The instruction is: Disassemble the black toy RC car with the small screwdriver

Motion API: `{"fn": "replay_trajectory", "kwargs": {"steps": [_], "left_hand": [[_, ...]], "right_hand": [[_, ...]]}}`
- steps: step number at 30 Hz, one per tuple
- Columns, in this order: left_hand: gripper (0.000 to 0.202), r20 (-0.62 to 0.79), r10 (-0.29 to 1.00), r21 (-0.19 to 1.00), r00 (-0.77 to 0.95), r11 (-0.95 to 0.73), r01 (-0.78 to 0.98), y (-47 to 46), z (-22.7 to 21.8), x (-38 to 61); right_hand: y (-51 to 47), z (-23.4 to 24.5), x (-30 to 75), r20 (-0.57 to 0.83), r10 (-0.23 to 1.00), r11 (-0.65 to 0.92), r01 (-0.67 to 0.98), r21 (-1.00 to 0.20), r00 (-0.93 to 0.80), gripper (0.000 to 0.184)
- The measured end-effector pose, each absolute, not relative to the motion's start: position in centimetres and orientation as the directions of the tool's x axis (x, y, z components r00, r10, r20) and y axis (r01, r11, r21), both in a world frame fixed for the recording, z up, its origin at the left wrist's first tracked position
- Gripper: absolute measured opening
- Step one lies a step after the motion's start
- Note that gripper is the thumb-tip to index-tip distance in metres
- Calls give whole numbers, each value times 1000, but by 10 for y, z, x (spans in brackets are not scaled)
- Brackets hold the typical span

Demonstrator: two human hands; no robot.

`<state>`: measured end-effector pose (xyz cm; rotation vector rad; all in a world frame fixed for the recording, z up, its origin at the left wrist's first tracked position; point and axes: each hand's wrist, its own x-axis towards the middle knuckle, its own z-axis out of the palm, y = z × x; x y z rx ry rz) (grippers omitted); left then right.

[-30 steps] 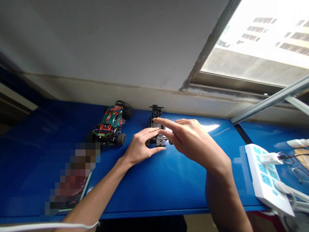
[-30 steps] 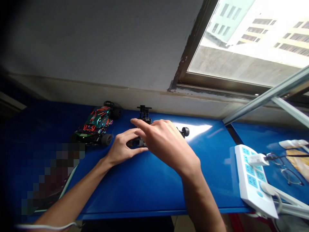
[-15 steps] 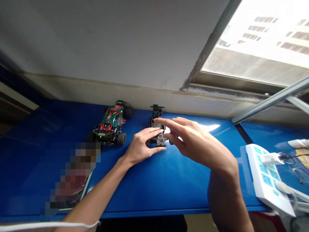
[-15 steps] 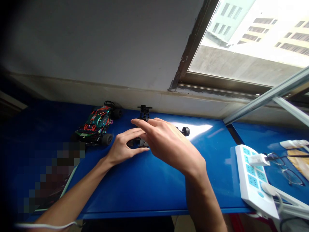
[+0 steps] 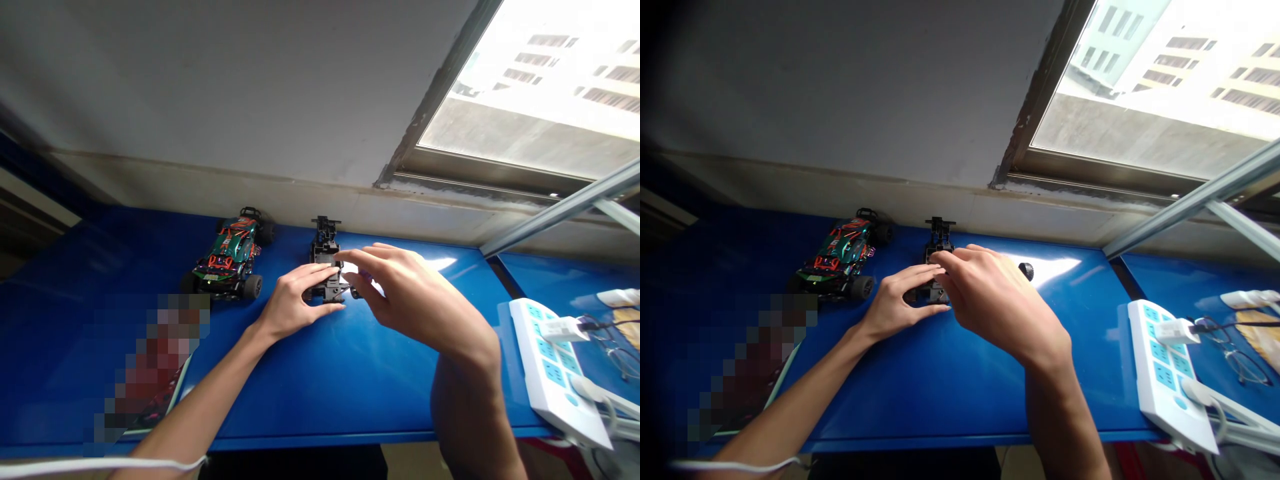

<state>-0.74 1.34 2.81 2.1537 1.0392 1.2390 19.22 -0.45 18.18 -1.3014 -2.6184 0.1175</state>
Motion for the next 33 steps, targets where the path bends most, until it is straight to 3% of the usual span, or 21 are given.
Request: {"fn": "replay_trajectory", "kwargs": {"steps": [3,5,7,10,13,16,18,21,23,26,30,32,33], "left_hand": [[56,528,789,683,314,-615,394,13,28,-7],[56,531,788,678,311,-616,401,13,28,-7],[57,538,783,672,313,-622,401,14,28,-7],[60,546,775,669,318,-632,391,14,28,-8],[61,544,774,675,325,-633,379,14,28,-8],[58,530,784,682,323,-621,387,14,27,-8],[56,525,791,682,316,-612,400,13,27,-8],[56,526,789,680,319,-615,400,13,27,-7],[59,525,788,683,321,-615,394,14,28,-7],[61,527,788,688,319,-615,384,14,28,-7],[58,520,792,685,320,-611,397,13,28,-7],[56,516,798,686,312,-603,408,13,28,-7],[56,515,799,687,309,-601,409,13,28,-7]], "right_hand": [[-3,183,189,89,860,509,858,-72,-503,35],[-2,182,187,93,847,528,848,-42,-523,35],[-3,181,189,126,795,605,792,-87,-593,28],[-6,182,191,172,747,665,729,-165,-643,42],[-7,184,189,110,820,572,809,-132,-562,23],[-5,186,185,58,876,481,876,-33,-479,47],[-3,186,185,62,860,509,861,-18,-507,48],[-4,186,189,101,815,579,807,-117,-570,26],[-6,186,192,127,803,596,780,-191,-583,36],[-6,187,192,85,828,557,799,-227,-554,24],[-2,187,186,60,873,487,871,-66,-484,56],[-1,186,186,79,851,523,852,-36,-519,54],[-2,185,187,89,834,550,833,-59,-544,45]]}}
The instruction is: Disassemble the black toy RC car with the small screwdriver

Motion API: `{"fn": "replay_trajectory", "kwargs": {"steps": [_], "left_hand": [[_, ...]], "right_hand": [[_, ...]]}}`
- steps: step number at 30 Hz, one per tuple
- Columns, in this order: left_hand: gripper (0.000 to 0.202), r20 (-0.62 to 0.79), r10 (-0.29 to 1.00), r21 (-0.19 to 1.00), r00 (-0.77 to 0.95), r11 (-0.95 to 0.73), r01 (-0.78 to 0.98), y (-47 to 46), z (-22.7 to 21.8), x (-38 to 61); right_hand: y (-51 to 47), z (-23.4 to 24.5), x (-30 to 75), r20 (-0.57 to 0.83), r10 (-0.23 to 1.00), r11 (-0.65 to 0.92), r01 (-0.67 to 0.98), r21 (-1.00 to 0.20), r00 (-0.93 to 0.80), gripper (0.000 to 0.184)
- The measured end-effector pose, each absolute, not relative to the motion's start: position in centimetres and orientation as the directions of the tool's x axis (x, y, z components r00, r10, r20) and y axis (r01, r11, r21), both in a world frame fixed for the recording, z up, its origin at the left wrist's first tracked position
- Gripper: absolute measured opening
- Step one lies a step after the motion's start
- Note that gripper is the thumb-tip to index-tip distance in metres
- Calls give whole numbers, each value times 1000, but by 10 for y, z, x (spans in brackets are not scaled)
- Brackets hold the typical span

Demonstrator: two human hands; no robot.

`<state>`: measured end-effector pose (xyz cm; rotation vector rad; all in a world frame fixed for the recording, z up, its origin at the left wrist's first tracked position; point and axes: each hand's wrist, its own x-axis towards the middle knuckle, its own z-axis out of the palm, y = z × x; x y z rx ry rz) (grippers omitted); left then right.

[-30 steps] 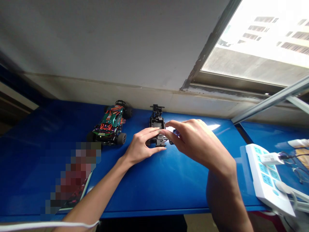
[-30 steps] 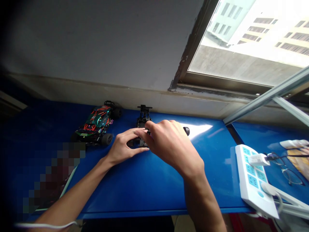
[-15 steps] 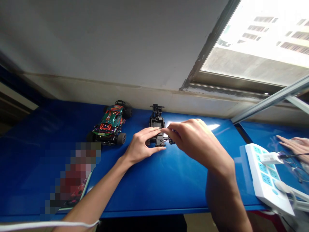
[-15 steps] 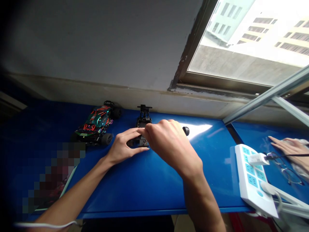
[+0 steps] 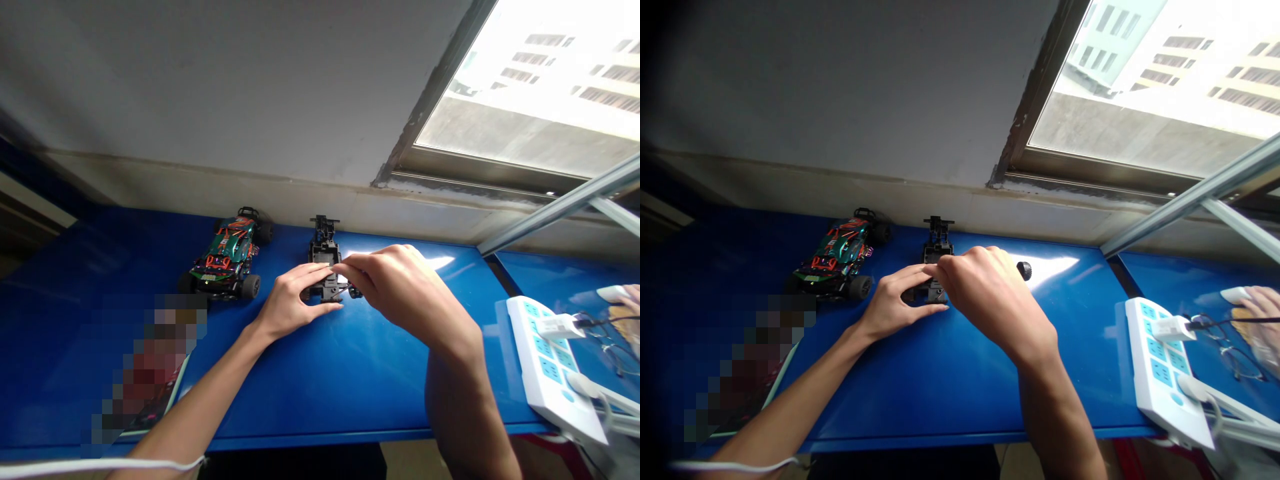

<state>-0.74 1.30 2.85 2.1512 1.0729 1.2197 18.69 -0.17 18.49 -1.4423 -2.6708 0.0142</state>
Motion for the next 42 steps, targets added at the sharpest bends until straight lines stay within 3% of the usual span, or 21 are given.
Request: {"fn": "replay_trajectory", "kwargs": {"steps": [2,4,5,7,10,13,16,19,23,25,28,31,34,39,42], "left_hand": [[56,512,800,692,314,-600,401,13,29,-8],[57,508,799,696,321,-601,393,13,30,-8],[57,509,798,697,323,-602,390,13,29,-8],[58,509,797,698,326,-603,386,13,29,-8],[55,499,805,703,322,-593,393,13,29,-8],[51,501,805,700,317,-592,400,13,31,-9],[50,512,796,692,323,-605,394,13,34,-9],[52,522,788,690,327,-615,382,13,33,-9],[51,518,795,693,316,-606,390,13,32,-8],[50,512,798,693,318,-602,396,13,33,-8],[50,516,794,692,323,-608,390,13,34,-9],[50,524,787,688,326,-617,383,13,34,-8],[54,527,790,691,314,-613,383,12,33,-8],[52,515,793,693,326,-609,386,13,32,-8],[57,521,786,690,331,-617,379,13,31,-8]], "right_hand": [[-3,184,190,121,803,595,791,-139,-583,30],[-4,184,191,157,787,616,763,-194,-596,43],[-4,184,191,155,791,611,764,-204,-591,40],[-4,185,189,105,824,566,802,-190,-557,25],[-1,185,185,49,856,516,849,-110,-514,40],[-2,184,186,120,812,583,802,-131,-571,26],[-4,183,187,182,765,644,742,-186,-618,37],[-5,184,185,137,806,592,789,-165,-576,24],[-2,183,183,111,829,559,823,-104,-549,33],[-2,182,184,156,793,607,782,-139,-588,28],[-4,182,185,190,770,637,749,-180,-609,40],[-4,183,183,151,815,577,807,-123,-560,26],[-2,184,181,117,809,584,810,-50,-576,40],[-2,185,186,184,751,659,737,-150,-635,25],[-3,185,187,154,780,626,760,-177,-606,23]]}}
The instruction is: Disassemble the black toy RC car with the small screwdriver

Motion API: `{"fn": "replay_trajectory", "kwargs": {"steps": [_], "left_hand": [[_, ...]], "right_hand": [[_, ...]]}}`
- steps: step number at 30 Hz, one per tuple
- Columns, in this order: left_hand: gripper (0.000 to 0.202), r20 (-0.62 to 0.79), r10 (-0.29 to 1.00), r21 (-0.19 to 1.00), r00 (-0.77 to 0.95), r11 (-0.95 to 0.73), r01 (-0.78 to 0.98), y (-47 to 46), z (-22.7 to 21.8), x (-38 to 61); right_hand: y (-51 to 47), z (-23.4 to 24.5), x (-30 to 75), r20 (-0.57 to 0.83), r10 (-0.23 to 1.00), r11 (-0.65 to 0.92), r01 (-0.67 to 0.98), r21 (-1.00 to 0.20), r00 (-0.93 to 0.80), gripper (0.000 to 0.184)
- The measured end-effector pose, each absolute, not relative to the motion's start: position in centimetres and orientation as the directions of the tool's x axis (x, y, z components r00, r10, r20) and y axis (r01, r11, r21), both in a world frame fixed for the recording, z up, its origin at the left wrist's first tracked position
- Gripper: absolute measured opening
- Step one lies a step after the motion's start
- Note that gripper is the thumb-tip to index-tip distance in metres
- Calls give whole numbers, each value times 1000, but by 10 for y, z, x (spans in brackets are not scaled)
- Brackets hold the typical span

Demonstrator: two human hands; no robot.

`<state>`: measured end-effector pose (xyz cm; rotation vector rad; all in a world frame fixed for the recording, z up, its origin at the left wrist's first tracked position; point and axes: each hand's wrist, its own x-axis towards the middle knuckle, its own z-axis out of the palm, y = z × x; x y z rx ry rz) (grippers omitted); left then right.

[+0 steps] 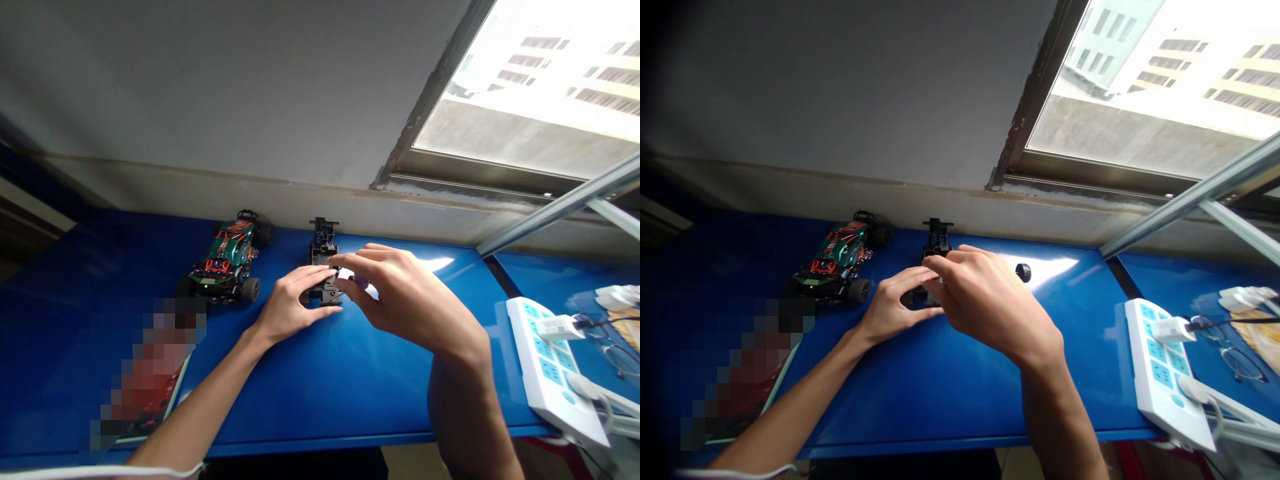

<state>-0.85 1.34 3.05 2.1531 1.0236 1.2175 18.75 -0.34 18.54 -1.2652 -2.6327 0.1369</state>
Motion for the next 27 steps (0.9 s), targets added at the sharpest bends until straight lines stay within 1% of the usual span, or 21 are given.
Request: {"fn": "replay_trajectory", "kwargs": {"steps": [2,4,5,7,9,11,12,14,15,16,18,19,21,22,24,25,27], "left_hand": [[58,525,784,690,332,-620,375,13,30,-9],[55,520,788,692,330,-615,379,13,30,-8],[54,516,791,693,329,-611,382,13,30,-8],[52,513,793,694,328,-608,385,13,31,-8],[54,518,789,691,331,-614,382,13,31,-8],[56,523,783,689,335,-620,375,14,31,-8],[57,525,782,688,336,-622,372,14,31,-8],[57,524,783,689,335,-621,373,14,31,-8],[55,521,786,691,334,-618,377,14,30,-8],[54,518,789,691,331,-614,380,14,30,-8],[52,518,789,691,330,-613,382,14,30,-8],[52,520,787,690,332,-616,380,14,30,-8],[54,527,782,688,333,-623,373,14,30,-8],[55,530,779,687,334,-626,369,14,30,-9],[56,535,776,685,334,-630,366,14,30,-9],[56,537,774,683,335,-632,366,14,29,-9],[55,535,775,683,337,-631,367,14,29,-8]], "right_hand": [[-4,185,186,103,824,566,812,-141,-557,31],[-4,184,185,79,839,545,832,-102,-539,37],[-4,184,184,86,831,555,825,-102,-549,35],[-4,184,185,125,800,600,788,-140,-587,24],[-5,186,185,161,782,623,761,-181,-602,23],[-5,186,185,148,801,598,783,-174,-579,20],[-4,186,185,129,820,572,806,-152,-557,23],[-3,185,183,95,846,533,839,-108,-525,36],[-2,184,183,93,847,531,842,-99,-523,39],[-2,183,183,101,841,541,835,-104,-532,37],[-1,181,184,138,811,585,795,-160,-568,25],[-2,181,185,160,795,607,770,-196,-585,25],[-3,181,188,187,771,636,725,-265,-608,33],[-4,182,188,182,770,636,714,-292,-611,33],[-4,184,188,143,794,603,733,-317,-591,20],[-3,185,186,116,811,578,753,-316,-574,16],[-2,186,184,73,841,533,796,-288,-536,34]]}}
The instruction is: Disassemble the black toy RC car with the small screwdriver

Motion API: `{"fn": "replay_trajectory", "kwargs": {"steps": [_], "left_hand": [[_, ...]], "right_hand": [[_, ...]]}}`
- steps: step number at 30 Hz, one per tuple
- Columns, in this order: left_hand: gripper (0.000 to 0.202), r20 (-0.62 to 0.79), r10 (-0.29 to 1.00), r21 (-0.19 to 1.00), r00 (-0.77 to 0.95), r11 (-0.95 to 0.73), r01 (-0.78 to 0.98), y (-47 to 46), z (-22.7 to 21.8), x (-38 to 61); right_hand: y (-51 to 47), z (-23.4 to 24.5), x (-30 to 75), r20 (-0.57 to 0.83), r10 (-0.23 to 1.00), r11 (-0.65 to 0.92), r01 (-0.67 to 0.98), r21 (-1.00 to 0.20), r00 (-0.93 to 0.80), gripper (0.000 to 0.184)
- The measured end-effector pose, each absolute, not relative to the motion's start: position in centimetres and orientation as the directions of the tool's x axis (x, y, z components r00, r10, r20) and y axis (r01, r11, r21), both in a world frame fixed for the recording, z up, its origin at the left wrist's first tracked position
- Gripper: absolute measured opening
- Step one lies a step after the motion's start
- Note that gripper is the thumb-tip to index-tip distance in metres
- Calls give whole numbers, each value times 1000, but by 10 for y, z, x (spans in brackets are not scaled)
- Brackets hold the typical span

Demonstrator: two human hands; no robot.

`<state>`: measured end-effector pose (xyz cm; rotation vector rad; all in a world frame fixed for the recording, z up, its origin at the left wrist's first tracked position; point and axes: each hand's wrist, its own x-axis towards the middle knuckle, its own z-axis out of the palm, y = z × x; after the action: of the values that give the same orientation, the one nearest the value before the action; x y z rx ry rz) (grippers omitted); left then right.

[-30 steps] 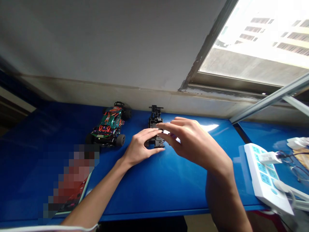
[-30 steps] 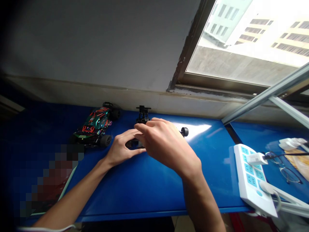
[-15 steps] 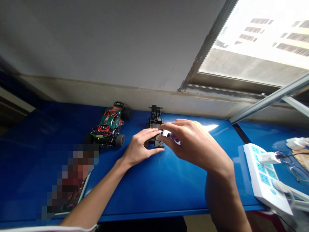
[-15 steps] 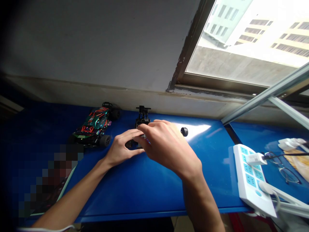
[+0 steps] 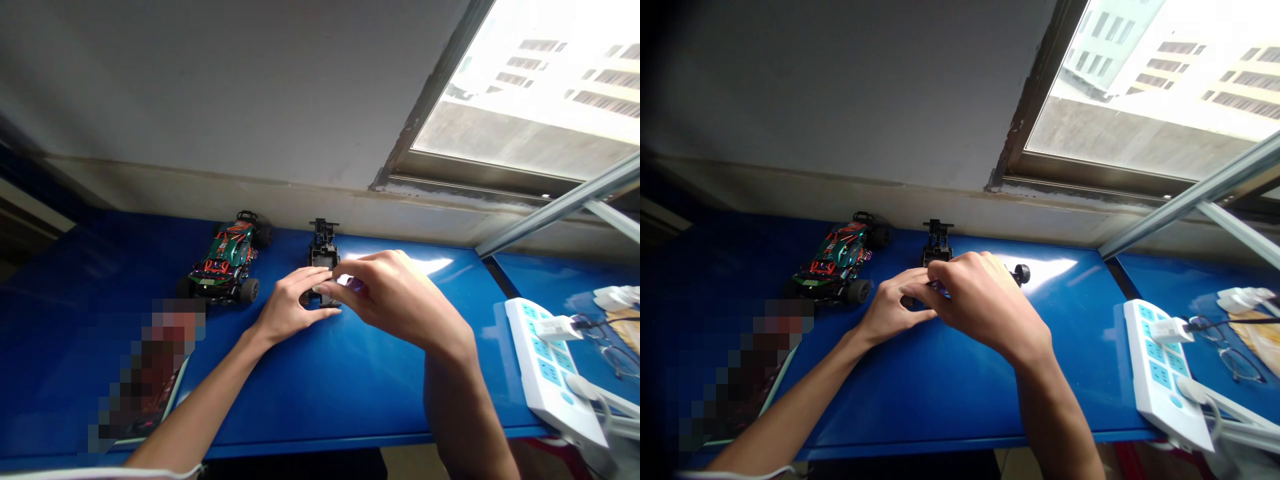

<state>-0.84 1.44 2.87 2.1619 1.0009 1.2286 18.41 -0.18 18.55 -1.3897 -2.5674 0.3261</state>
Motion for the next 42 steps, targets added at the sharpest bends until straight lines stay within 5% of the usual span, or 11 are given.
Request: {"fn": "replay_trajectory", "kwargs": {"steps": [3,9,14,16,18,21,33,42], "left_hand": [[55,521,783,693,339,-620,368,14,28,-8],[60,535,776,680,333,-630,375,14,27,-9],[59,528,777,684,343,-629,371,14,26,-8],[57,523,781,685,341,-624,376,14,26,-8],[57,521,783,687,339,-620,378,15,26,-8],[62,521,784,693,338,-619,369,15,25,-8],[67,529,781,696,333,-623,356,14,25,-8],[42,531,771,715,350,-630,304,9,36,-5]], "right_hand": [[0,185,183,59,855,511,819,-260,-514,49],[-2,185,190,118,813,574,751,-327,-570,15],[0,182,186,83,847,531,824,-198,-526,35],[1,180,185,101,833,554,812,-187,-545,27],[1,179,186,135,810,586,778,-227,-571,22],[0,179,191,174,792,609,738,-291,-584,44],[-1,188,209,291,767,642,667,-378,-572,40],[2,188,209,330,751,660,643,-389,-572,42]]}}
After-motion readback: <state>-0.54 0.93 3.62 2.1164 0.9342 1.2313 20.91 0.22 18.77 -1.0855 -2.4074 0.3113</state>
